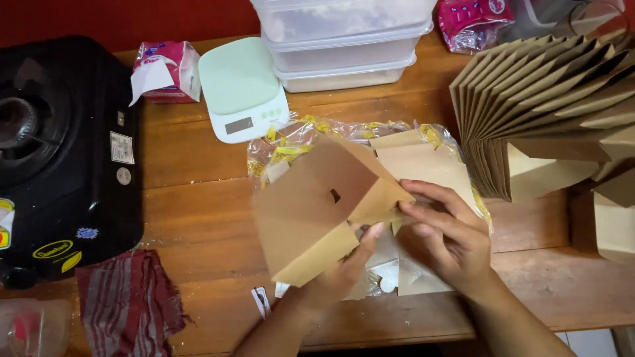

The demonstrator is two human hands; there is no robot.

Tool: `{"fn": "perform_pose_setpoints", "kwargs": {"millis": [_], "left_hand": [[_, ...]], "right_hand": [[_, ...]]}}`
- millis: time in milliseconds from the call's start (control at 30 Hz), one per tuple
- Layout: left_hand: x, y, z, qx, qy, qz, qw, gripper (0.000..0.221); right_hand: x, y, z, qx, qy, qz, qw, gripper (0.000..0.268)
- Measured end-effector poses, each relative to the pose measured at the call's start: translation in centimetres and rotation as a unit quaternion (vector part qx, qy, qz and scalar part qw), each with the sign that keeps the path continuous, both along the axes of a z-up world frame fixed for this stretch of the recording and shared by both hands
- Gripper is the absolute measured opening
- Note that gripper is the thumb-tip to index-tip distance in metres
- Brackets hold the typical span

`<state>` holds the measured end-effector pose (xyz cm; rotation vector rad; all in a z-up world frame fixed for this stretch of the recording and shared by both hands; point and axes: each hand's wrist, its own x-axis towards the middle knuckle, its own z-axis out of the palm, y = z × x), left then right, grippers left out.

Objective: Assembling cardboard food boxes by folding and tucking flaps on a wooden table.

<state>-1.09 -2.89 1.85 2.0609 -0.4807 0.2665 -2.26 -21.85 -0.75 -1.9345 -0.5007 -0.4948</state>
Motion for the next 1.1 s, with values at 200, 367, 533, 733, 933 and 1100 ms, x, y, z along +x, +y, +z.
{"fn": "perform_pose_setpoints", "kwargs": {"millis": [200, 367, 533, 733, 933, 1100], "left_hand": [[0.5, -0.3, -2.0, 0.121, -0.136, -0.03, 0.983, 0.03], [0.7, -0.4, -2.6, 0.227, -0.219, -0.044, 0.948, 0.043], [0.8, -0.2, -5.1, 0.036, -0.089, -0.093, 0.991, 0.044], [0.2, -0.2, -6.1, 0.045, -0.052, -0.149, 0.986, 0.037], [0.5, -1.1, -5.6, 0.154, -0.151, -0.096, 0.972, 0.027], [0.3, -0.8, -4.1, 0.06, -0.093, -0.164, 0.98, 0.019]], "right_hand": [[-0.2, -0.9, -0.3, 0.137, 0.062, 0.027, 0.988, 0.052], [1.0, -5.3, -2.7, 0.024, 0.07, 0.039, 0.997, 0.041], [0.6, -1.8, -0.4, 0.199, 0.198, 0.113, 0.953, 0.093], [0.4, -0.7, 2.1, -0.058, 0.122, 0.046, 0.99, 0.084], [-0.2, -0.8, 4.6, -0.059, 0.079, 0.006, 0.995, 0.08], [-0.2, -0.7, 7.8, -0.12, 0.178, 0.051, 0.975, 0.055]]}}
